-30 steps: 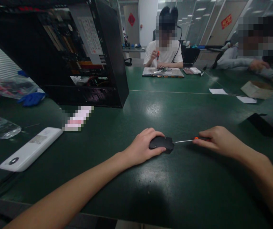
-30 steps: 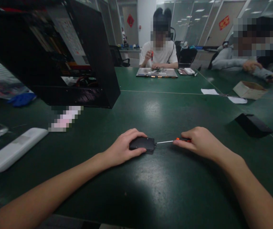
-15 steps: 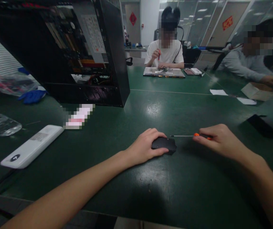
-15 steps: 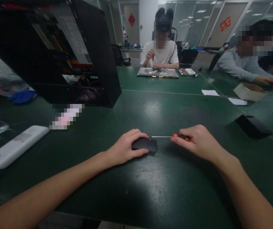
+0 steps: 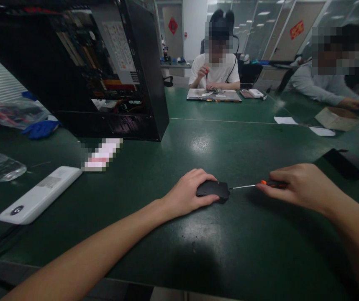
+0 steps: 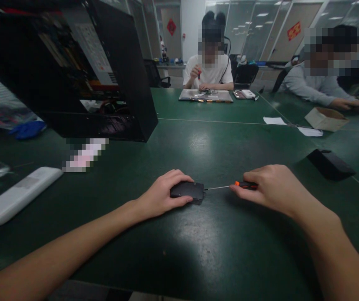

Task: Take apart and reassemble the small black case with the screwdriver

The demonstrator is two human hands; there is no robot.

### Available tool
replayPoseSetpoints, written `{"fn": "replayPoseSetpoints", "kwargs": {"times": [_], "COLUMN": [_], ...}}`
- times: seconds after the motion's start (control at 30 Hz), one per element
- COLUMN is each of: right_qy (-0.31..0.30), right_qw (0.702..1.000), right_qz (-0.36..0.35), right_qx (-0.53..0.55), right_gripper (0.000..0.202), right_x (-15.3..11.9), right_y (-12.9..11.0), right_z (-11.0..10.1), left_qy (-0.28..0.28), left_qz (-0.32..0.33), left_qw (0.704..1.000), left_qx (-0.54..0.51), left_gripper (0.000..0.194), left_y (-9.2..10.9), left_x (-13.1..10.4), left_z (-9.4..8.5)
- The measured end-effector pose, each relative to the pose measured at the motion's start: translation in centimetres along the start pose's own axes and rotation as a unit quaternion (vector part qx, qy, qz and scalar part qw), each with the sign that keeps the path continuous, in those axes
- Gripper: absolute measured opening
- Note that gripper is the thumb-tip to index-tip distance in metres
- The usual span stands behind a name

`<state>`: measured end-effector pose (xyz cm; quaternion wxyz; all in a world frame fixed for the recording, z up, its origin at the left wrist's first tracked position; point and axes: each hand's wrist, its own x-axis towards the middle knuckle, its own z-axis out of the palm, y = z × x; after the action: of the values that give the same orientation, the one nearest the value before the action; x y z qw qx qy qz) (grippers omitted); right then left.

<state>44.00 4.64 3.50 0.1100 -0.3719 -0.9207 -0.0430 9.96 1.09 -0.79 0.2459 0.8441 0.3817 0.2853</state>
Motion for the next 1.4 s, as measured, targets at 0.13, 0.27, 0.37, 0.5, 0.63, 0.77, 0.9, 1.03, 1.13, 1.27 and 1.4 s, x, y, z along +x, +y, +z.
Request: {"fn": "replayPoseSetpoints", "kwargs": {"times": [0.13,0.27,0.37,0.5,0.63,0.77,0.9,1.03,1.13,1.27,1.4], "right_qy": [-0.009,-0.004,0.025,0.094,0.086,0.076,0.128,0.078,0.061,0.041,0.019], "right_qw": [1.0,1.0,0.998,0.984,0.993,0.99,0.982,0.995,0.997,0.999,0.999], "right_qz": [0.001,-0.015,-0.036,-0.065,-0.048,0.035,0.046,-0.027,-0.037,-0.035,-0.035], "right_qx": [0.008,-0.005,-0.044,-0.137,-0.067,0.113,0.129,0.057,0.009,-0.009,-0.028], "right_gripper": [0.055,0.056,0.054,0.053,0.056,0.063,0.061,0.055,0.053,0.051,0.054], "right_x": [0.1,0.2,0.1,0.0,0.3,1.3,1.8,0.9,0.0,-0.5,-0.4], "right_y": [0.1,-0.1,-0.6,-1.6,-1.4,-0.9,-1.6,-1.3,-0.2,0.4,-0.1], "right_z": [0.0,0.0,-0.5,-1.5,-0.7,1.0,0.5,-0.7,-0.8,-0.7,-0.7], "left_qy": [0.002,0.006,0.004,0.006,0.008,0.017,0.005,0.0,0.001,0.004,0.007], "left_qz": [-0.002,0.005,0.006,-0.006,-0.014,-0.018,-0.009,-0.003,0.002,0.003,0.005], "left_qw": [1.0,1.0,1.0,1.0,1.0,1.0,1.0,1.0,1.0,0.999,0.999], "left_qx": [-0.004,-0.007,-0.007,-0.008,-0.013,-0.019,-0.023,-0.024,-0.026,-0.032,-0.036], "left_gripper": [0.037,0.036,0.036,0.038,0.039,0.039,0.039,0.04,0.037,0.037,0.037], "left_y": [0.0,0.0,0.0,0.0,-0.1,-0.2,0.0,0.0,-0.1,-0.2,-0.2], "left_x": [0.0,0.0,0.0,0.1,-0.1,-0.2,-0.1,-0.1,-0.2,-0.3,-0.2], "left_z": [0.0,0.0,0.0,0.0,-0.1,-0.2,-0.1,0.0,0.0,0.1,0.2]}}
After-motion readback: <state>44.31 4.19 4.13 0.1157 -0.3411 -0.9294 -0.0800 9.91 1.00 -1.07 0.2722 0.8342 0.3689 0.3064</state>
